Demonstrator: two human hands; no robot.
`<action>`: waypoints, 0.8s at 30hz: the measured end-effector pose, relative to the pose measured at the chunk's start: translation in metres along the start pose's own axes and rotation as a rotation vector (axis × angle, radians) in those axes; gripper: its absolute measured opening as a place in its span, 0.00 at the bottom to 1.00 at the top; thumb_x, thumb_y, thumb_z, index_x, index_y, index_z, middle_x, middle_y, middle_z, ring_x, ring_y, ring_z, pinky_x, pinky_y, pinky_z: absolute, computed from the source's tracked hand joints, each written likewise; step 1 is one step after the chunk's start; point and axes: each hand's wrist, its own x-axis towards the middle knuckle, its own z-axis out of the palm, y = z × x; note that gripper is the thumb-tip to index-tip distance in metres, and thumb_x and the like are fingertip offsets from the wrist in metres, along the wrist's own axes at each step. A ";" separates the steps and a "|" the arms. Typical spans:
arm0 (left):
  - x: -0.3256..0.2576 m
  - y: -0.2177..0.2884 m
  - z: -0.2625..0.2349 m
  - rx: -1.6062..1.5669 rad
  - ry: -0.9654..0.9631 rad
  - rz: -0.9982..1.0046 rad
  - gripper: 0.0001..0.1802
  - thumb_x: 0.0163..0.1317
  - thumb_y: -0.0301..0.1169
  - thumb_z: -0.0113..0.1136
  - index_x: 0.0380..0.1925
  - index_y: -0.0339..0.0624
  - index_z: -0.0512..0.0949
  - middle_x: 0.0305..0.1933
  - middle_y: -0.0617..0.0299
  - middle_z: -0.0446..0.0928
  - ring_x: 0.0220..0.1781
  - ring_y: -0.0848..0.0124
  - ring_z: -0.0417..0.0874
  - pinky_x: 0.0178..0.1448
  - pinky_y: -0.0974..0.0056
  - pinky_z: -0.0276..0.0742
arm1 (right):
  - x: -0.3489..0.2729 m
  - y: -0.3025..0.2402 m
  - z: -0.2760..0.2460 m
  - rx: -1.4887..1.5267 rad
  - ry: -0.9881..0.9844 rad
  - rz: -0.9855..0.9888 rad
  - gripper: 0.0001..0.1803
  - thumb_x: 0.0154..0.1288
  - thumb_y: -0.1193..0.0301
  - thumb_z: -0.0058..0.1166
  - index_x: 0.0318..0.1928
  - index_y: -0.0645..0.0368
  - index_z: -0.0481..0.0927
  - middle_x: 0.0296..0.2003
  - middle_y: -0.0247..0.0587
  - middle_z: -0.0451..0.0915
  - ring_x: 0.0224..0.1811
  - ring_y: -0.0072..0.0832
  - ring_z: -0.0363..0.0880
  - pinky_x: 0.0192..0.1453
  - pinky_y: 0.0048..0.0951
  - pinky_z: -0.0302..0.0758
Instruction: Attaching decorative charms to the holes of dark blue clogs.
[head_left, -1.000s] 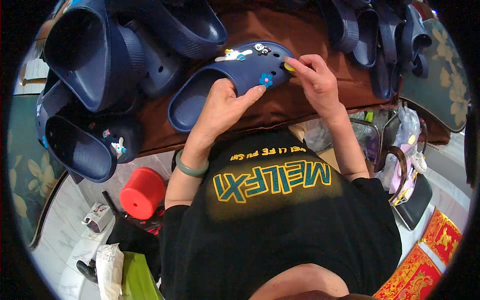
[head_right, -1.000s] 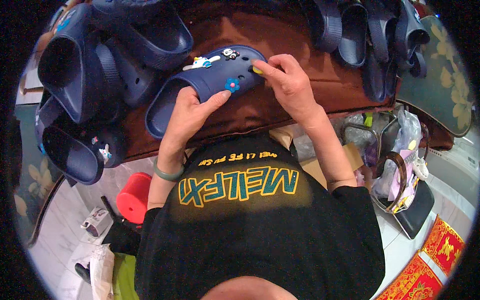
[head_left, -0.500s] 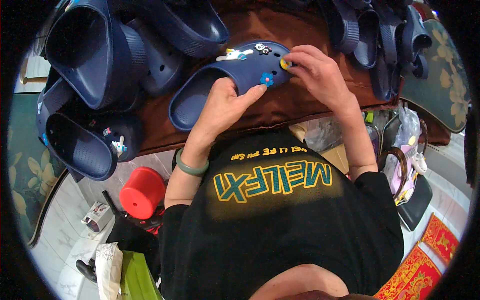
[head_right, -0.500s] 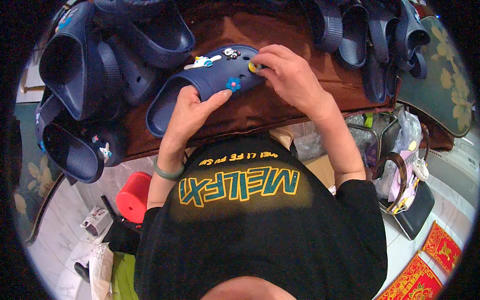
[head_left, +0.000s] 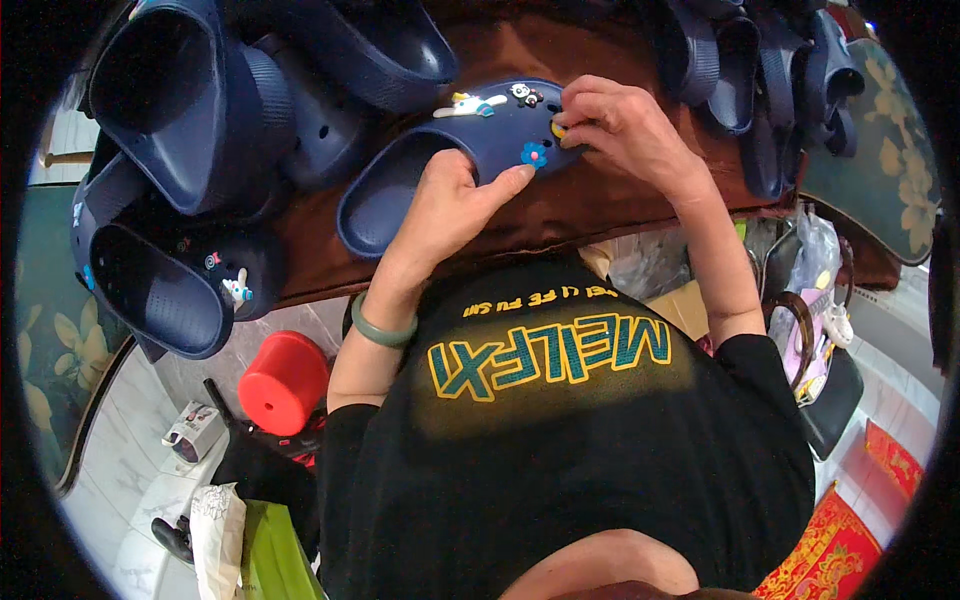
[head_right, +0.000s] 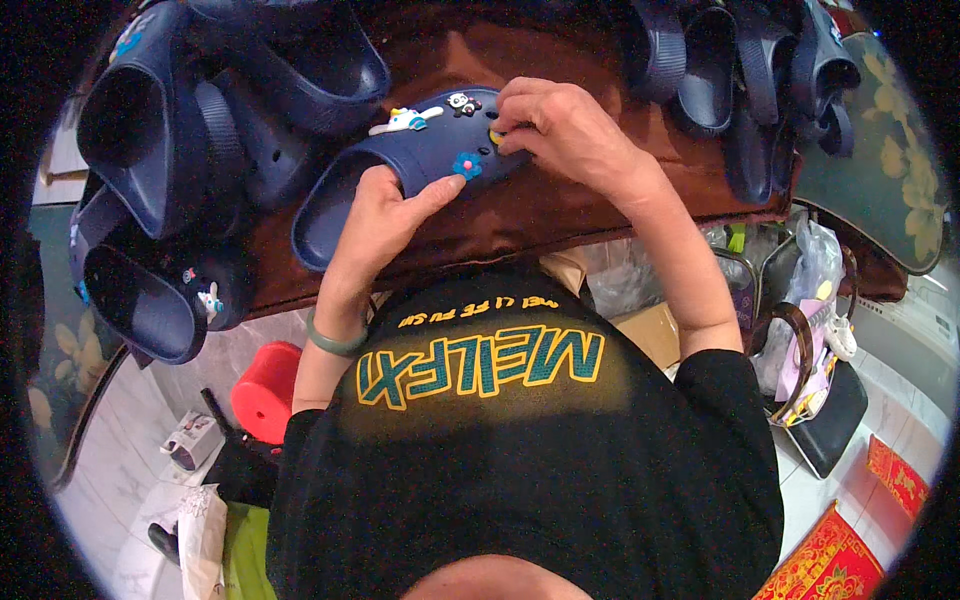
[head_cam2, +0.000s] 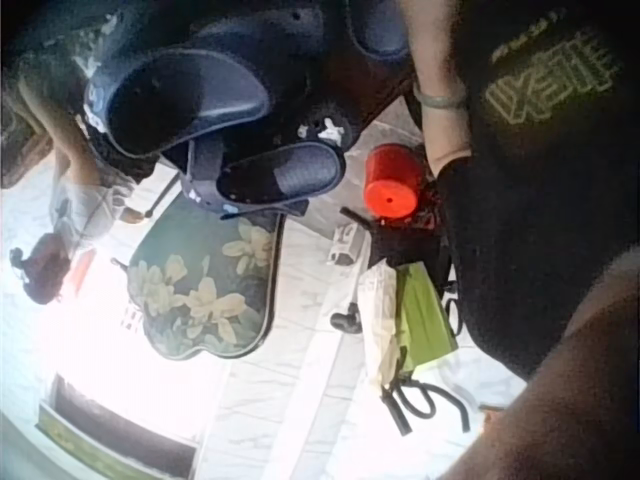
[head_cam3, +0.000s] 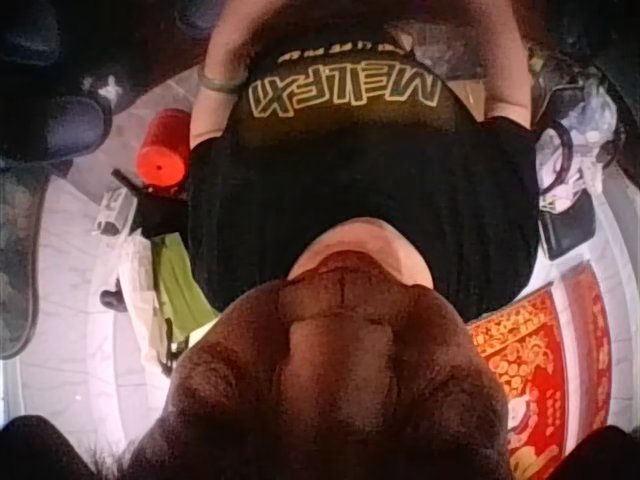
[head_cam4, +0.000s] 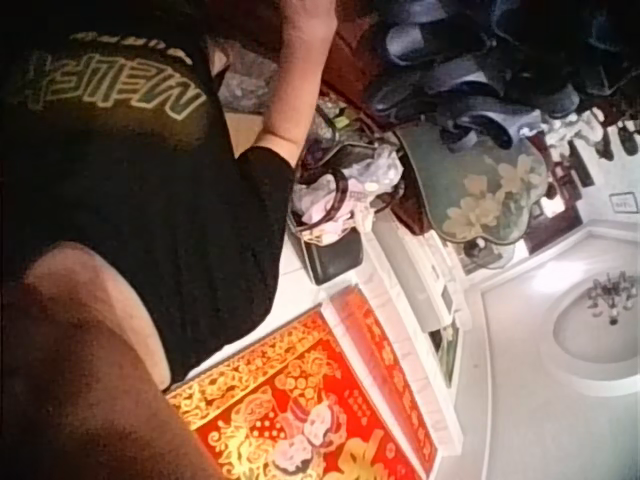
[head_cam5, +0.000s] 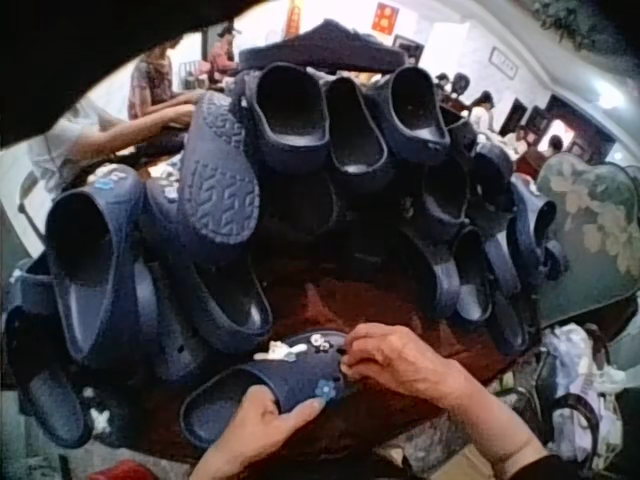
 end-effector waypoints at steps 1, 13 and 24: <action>0.000 -0.001 0.000 0.002 -0.002 0.000 0.17 0.60 0.32 0.63 0.46 0.32 0.79 0.42 0.62 0.81 0.44 0.77 0.76 0.52 0.67 0.73 | -0.002 0.001 0.002 0.000 0.003 0.001 0.10 0.49 0.78 0.63 0.34 0.64 0.81 0.37 0.45 0.79 0.41 0.44 0.80 0.45 0.36 0.78; 0.000 0.003 0.004 -0.001 0.057 0.026 0.16 0.60 0.30 0.64 0.46 0.33 0.80 0.43 0.63 0.82 0.44 0.77 0.78 0.52 0.68 0.73 | -0.016 0.000 0.022 0.333 0.144 0.392 0.10 0.53 0.73 0.67 0.35 0.61 0.82 0.32 0.29 0.70 0.32 0.17 0.67 0.37 0.19 0.66; -0.001 0.004 0.004 -0.045 0.029 -0.020 0.16 0.61 0.30 0.64 0.47 0.34 0.80 0.45 0.64 0.81 0.45 0.77 0.78 0.53 0.68 0.73 | -0.033 0.004 0.030 0.684 0.330 0.403 0.15 0.55 0.68 0.67 0.43 0.57 0.84 0.33 0.26 0.73 0.34 0.16 0.66 0.40 0.20 0.65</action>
